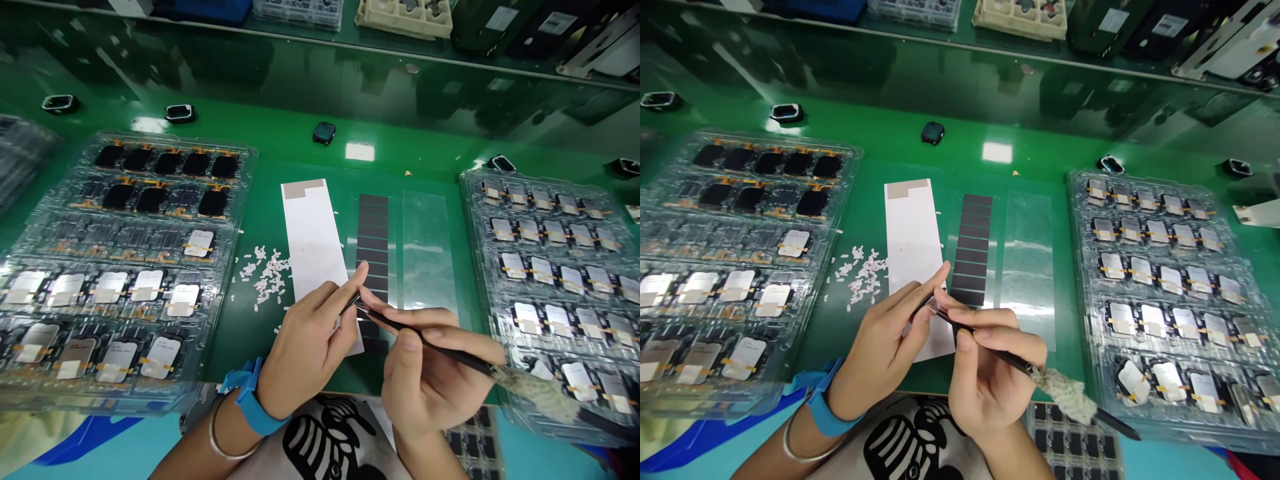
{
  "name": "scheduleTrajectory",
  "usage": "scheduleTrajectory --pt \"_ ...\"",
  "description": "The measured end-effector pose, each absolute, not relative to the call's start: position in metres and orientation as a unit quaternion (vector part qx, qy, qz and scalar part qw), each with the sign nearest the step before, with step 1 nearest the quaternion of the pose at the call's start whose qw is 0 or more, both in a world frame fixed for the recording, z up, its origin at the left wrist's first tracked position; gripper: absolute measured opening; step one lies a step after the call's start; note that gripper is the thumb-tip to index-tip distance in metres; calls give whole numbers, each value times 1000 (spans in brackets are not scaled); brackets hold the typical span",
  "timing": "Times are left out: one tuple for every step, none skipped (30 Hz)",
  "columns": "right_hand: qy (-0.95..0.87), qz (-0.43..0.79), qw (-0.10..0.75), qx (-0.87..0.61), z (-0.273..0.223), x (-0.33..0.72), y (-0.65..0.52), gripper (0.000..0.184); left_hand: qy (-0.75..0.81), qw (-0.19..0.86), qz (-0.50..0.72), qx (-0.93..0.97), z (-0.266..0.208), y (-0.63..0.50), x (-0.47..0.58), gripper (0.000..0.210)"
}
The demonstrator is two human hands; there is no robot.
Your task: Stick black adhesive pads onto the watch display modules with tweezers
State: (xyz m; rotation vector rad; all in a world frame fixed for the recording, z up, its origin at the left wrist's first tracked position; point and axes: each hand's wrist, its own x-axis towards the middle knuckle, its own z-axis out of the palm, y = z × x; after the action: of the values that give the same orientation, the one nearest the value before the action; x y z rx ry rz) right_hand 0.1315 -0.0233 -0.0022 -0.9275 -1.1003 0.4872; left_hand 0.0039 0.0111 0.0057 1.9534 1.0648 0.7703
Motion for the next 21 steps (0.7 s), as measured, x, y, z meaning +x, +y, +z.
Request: scheduleTrajectory --pt "-499 220 725 -420 -3 131 -23 34 417 381 303 767 5 11 4 52" --pt "-499 218 726 -420 -3 131 -23 33 416 380 304 768 5 11 4 52" --pt "-499 215 727 -420 -4 131 -23 32 416 379 304 769 4 11 4 53" --pt "-499 212 728 -420 -4 131 -22 31 415 379 303 770 4 11 4 53" --pt "-499 211 729 -419 -5 131 -22 31 416 377 303 770 4 11 4 54" --pt "-499 210 730 -417 -5 131 -22 31 417 376 302 771 4 11 4 54" --pt "-499 212 731 -415 -5 131 -22 32 419 374 300 771 4 11 5 54" --pt "-498 215 731 -414 -6 130 -22 33 422 371 299 771 4 12 5 54" --pt "-498 217 731 -411 -6 130 -22 33 424 368 298 772 4 12 5 54" --pt "-499 218 732 -409 -6 131 -22 33 425 365 296 773 4 12 5 54" --pt "-501 220 732 -407 -7 131 -23 32 426 363 295 774 4 13 5 54" --pt "-503 220 731 -405 -7 131 -23 32 426 361 294 776 4 13 5 55" --pt "-507 220 729 -403 -8 131 -23 32 426 359 293 777 4 13 5 55" --pt "-513 218 727 -401 -8 131 -24 32 426 356 292 779 4 13 5 56" --pt "-519 214 724 -399 -9 132 -24 33 427 354 291 780 4 13 5 56" --pt "-526 211 720 -401 -9 132 -24 34 428 351 290 781 3 13 5 56" --pt "-531 205 717 -402 -10 132 -24 35 429 351 289 781 3 13 5 57" --pt "-538 201 713 -403 -10 132 -24 36 429 351 289 781 3 12 5 57" --pt "-545 197 707 -405 -10 133 -24 38 429 352 289 780 3 12 5 57" --pt "-550 195 703 -406 -10 133 -24 40 429 352 289 780 3 12 5 57" --pt "-555 193 701 -406 -11 133 -24 42 430 353 289 779 3 12 5 56"
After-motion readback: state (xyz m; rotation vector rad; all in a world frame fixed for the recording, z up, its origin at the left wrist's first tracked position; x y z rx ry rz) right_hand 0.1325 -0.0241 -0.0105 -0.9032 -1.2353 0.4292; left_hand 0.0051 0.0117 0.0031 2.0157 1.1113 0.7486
